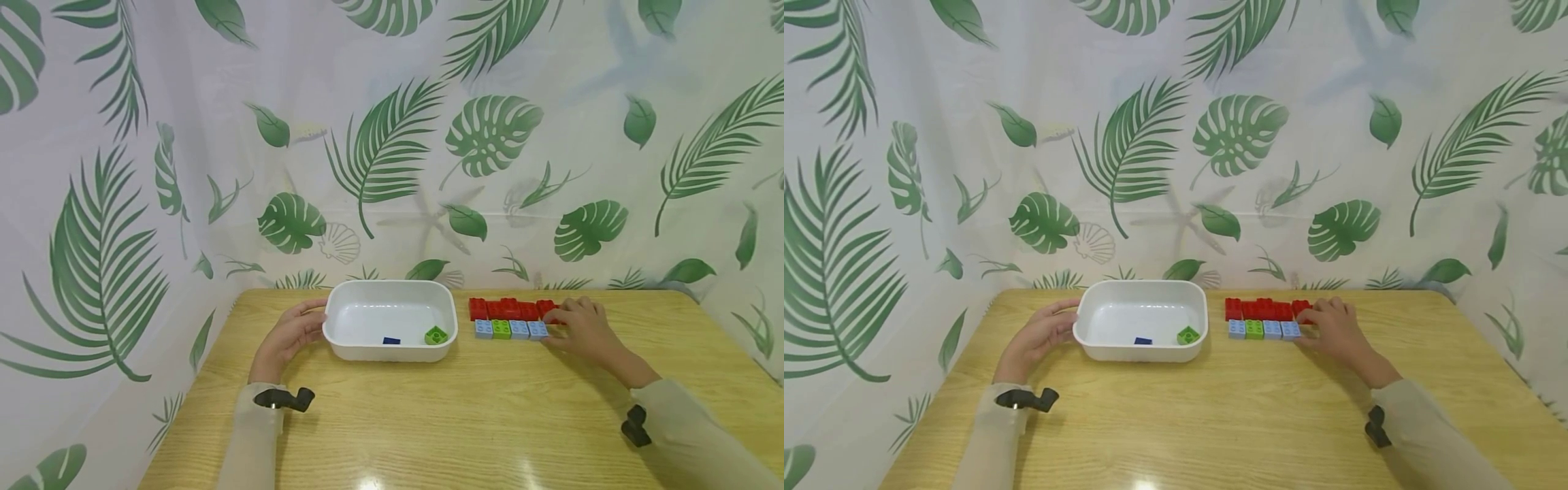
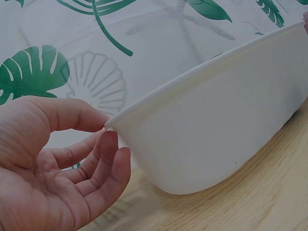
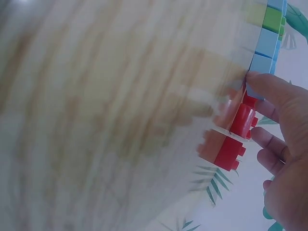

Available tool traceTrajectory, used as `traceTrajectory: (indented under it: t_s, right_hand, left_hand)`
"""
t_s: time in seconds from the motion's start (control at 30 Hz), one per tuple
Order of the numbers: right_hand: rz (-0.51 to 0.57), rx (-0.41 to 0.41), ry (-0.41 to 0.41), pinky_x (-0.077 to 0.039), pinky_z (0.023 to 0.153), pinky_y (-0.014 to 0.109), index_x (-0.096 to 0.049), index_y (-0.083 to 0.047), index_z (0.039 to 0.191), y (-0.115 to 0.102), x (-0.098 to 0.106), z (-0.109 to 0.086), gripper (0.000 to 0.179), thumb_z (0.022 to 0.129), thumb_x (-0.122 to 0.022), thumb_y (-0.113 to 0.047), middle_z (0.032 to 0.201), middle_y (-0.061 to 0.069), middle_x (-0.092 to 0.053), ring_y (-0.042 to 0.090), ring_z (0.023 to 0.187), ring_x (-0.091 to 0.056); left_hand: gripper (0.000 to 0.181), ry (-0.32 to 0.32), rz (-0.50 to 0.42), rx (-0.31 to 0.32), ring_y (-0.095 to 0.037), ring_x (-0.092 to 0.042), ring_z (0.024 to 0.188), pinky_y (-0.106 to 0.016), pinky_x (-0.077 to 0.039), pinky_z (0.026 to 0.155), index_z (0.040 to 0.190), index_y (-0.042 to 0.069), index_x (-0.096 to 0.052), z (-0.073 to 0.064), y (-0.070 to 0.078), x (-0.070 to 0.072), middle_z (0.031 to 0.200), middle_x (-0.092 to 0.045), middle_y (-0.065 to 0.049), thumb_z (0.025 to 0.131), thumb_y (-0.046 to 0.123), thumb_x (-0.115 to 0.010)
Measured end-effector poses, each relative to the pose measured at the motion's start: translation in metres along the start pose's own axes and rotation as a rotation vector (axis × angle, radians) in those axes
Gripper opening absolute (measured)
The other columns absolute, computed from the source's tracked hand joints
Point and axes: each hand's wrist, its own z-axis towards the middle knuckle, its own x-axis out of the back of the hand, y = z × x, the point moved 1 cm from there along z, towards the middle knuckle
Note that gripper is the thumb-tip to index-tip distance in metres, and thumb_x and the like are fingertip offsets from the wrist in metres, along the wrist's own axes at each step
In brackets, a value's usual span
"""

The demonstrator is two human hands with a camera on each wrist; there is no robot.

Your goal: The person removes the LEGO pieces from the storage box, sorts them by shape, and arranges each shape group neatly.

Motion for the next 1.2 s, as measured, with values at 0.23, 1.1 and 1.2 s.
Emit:
traceTrajectory:
  t_s: [0.23,1.1,1.2]
  right_hand:
    - [0.004,-0.004,0.002,-0.034,0.081,0.056,-0.075,-0.012,0.099,0.0001,-0.0014,-0.0001,0.031,0.077,-0.088,-0.029,0.099,0.013,-0.064,0.034,0.095,-0.047]
    - [0.032,0.043,0.038,-0.033,0.081,0.056,-0.074,-0.012,0.101,-0.0078,0.0041,0.0036,0.036,0.074,-0.091,-0.030,0.098,0.012,-0.062,0.032,0.094,-0.045]
    - [0.023,0.066,0.056,-0.034,0.081,0.056,-0.075,-0.011,0.104,-0.0095,0.0051,0.0070,0.041,0.073,-0.091,-0.032,0.101,0.014,-0.065,0.034,0.095,-0.047]
  left_hand:
    - [0.051,0.000,0.003,0.001,-0.010,-0.068,0.091,-0.024,-0.059,0.081,0.149,-0.003,-0.044,0.0008,0.0006,-0.0004,0.113,-0.071,-0.002,0.101,0.005,-0.059]
    - [0.050,0.009,-0.009,0.012,-0.010,-0.069,0.092,-0.023,-0.059,0.081,0.149,-0.001,-0.045,0.0013,-0.0005,-0.0001,0.116,-0.070,-0.003,0.101,0.005,-0.059]
    - [0.051,0.010,0.000,0.014,-0.010,-0.068,0.093,-0.023,-0.058,0.082,0.149,-0.001,-0.045,0.0000,0.0002,-0.0005,0.119,-0.069,-0.004,0.101,0.006,-0.059]
